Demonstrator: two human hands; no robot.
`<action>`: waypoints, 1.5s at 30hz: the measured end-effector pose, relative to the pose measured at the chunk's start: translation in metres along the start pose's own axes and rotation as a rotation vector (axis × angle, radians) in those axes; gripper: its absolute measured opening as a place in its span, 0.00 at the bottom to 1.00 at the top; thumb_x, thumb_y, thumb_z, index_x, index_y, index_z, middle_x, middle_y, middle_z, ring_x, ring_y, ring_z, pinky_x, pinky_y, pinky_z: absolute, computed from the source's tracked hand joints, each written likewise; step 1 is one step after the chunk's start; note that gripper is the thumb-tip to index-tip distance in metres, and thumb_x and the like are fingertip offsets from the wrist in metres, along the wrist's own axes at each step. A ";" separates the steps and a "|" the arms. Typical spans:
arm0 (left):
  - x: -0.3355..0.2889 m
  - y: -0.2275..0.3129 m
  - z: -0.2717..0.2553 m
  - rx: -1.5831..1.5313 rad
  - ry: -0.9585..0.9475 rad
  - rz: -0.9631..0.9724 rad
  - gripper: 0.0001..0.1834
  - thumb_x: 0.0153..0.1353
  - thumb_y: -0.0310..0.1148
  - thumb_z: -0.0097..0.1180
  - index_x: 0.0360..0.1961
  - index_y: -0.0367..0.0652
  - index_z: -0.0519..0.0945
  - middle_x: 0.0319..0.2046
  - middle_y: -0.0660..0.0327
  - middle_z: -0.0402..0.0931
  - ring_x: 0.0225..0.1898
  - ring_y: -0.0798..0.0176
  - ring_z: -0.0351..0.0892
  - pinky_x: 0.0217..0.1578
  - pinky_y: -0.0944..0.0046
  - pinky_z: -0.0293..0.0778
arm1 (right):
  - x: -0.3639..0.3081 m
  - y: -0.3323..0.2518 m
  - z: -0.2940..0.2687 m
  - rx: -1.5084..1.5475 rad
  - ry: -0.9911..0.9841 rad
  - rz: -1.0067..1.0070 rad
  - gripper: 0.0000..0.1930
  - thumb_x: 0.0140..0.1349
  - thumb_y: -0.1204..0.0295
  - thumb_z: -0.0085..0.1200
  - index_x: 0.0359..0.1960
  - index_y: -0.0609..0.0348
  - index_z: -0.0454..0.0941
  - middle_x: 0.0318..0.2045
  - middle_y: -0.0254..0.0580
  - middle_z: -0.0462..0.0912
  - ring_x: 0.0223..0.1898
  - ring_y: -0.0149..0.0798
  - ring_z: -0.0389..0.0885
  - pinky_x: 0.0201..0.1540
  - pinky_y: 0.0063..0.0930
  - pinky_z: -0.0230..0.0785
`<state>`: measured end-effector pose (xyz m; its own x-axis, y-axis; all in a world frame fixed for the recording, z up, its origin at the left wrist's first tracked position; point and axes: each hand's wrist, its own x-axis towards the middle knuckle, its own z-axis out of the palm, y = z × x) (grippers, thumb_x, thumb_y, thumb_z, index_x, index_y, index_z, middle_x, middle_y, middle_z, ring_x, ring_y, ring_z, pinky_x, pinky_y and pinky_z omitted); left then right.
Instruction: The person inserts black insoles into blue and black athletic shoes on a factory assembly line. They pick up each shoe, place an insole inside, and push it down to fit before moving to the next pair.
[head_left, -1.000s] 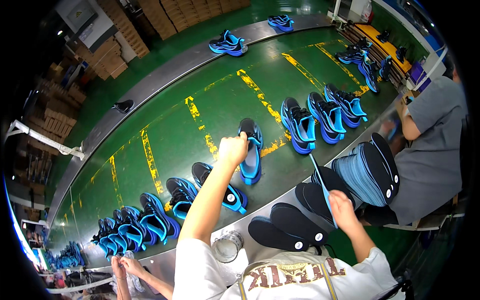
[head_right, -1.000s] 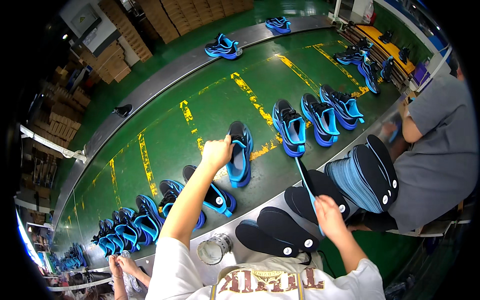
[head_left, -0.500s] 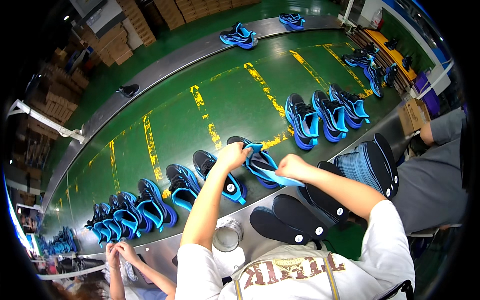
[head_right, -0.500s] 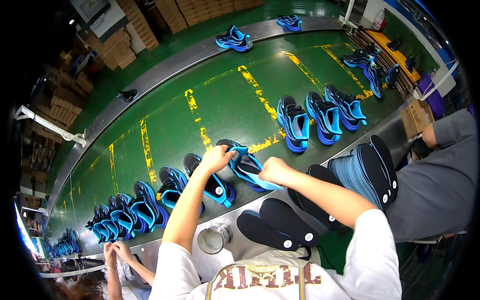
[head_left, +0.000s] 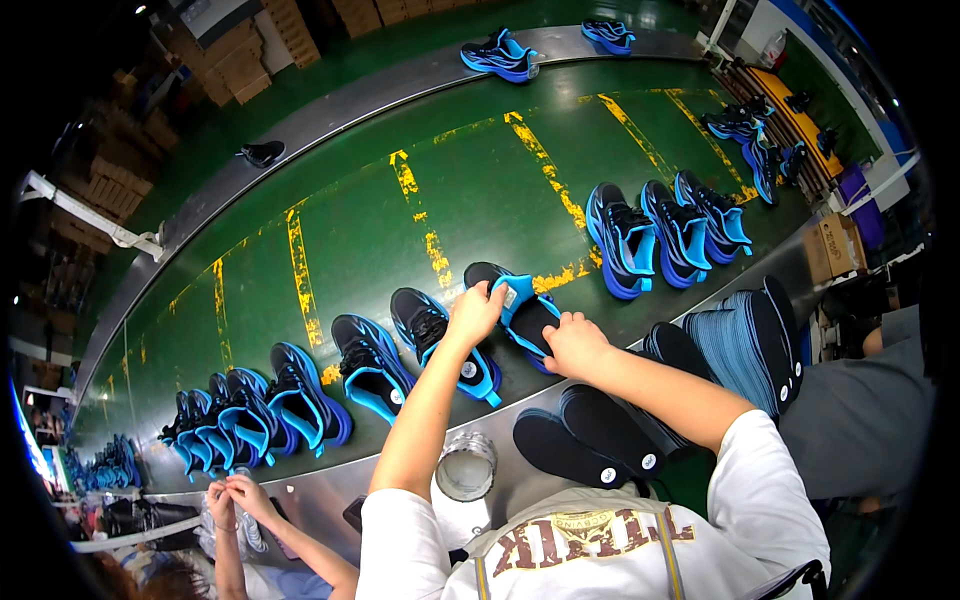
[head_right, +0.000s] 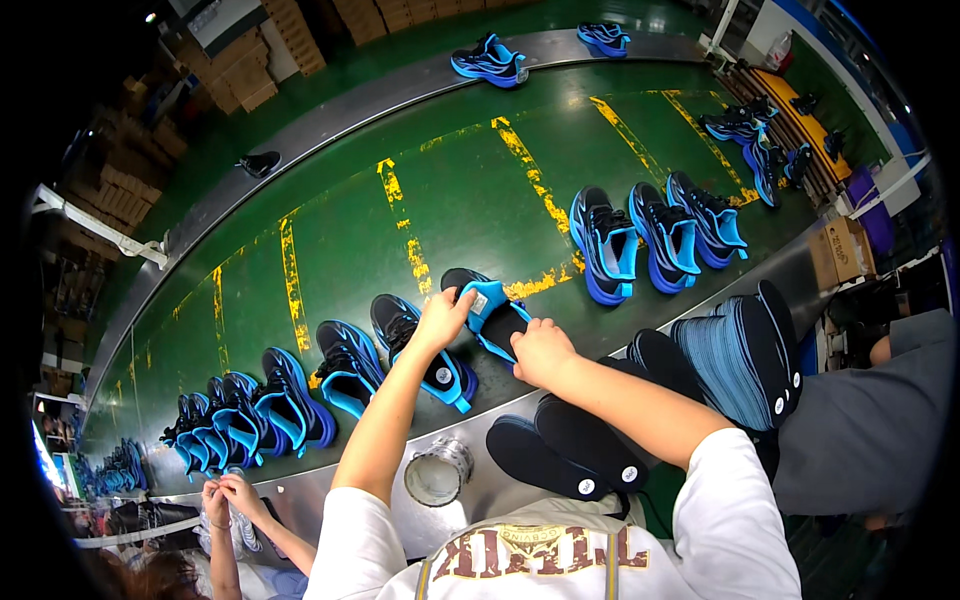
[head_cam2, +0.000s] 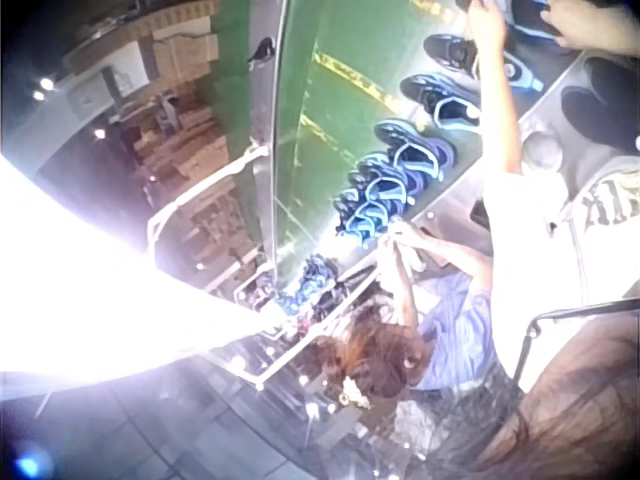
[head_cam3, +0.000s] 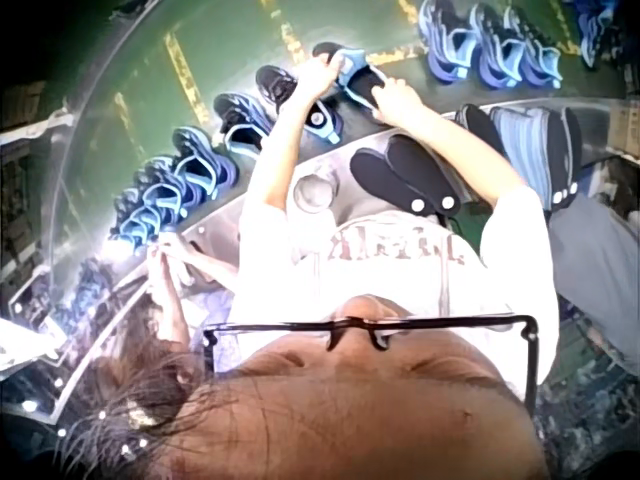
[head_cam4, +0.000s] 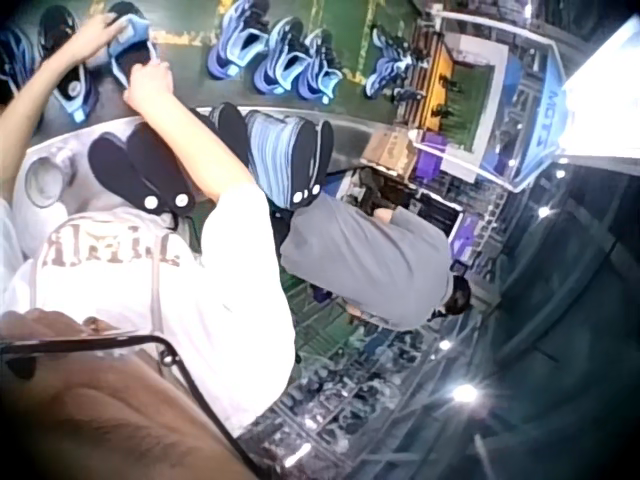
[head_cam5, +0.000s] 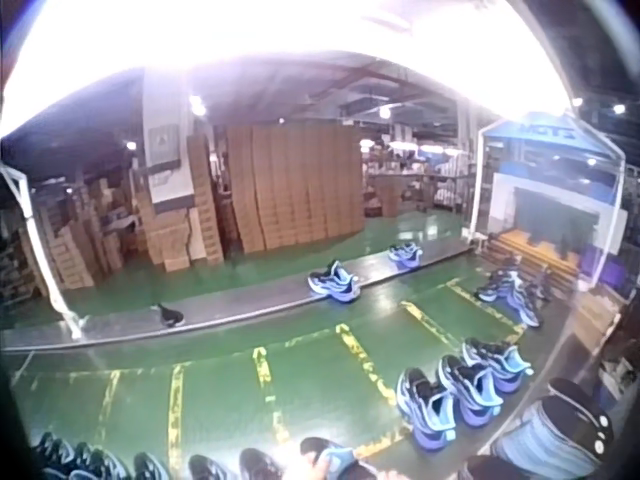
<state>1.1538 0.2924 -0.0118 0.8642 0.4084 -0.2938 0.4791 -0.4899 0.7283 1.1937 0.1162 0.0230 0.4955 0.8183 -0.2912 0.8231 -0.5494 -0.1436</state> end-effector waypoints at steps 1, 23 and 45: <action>0.001 -0.001 0.002 0.000 -0.004 -0.001 0.24 0.53 0.49 0.41 0.30 0.33 0.72 0.28 0.41 0.72 0.36 0.41 0.71 0.37 0.52 0.65 | 0.003 0.004 0.002 0.022 -0.063 -0.027 0.14 0.44 0.63 0.51 0.25 0.62 0.74 0.30 0.53 0.70 0.34 0.50 0.70 0.37 0.38 0.67; -0.008 0.001 0.014 0.038 0.120 0.010 0.26 0.56 0.47 0.40 0.33 0.27 0.71 0.29 0.38 0.71 0.36 0.42 0.71 0.37 0.56 0.66 | 0.041 0.017 0.046 -0.111 0.027 -0.295 0.08 0.49 0.73 0.41 0.28 0.64 0.72 0.29 0.47 0.73 0.33 0.42 0.74 0.34 0.30 0.68; -0.010 0.002 0.018 -0.024 0.335 0.039 0.17 0.54 0.40 0.48 0.37 0.37 0.66 0.24 0.46 0.72 0.29 0.49 0.74 0.29 0.57 0.68 | 0.072 0.017 0.045 -0.583 -0.444 -0.593 0.12 0.47 0.67 0.48 0.31 0.58 0.78 0.34 0.36 0.77 0.39 0.38 0.72 0.45 0.27 0.59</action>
<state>1.1493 0.2732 -0.0185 0.7814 0.6222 -0.0487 0.4396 -0.4933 0.7506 1.2304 0.1583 -0.0432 -0.1006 0.7326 -0.6732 0.9756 0.2054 0.0777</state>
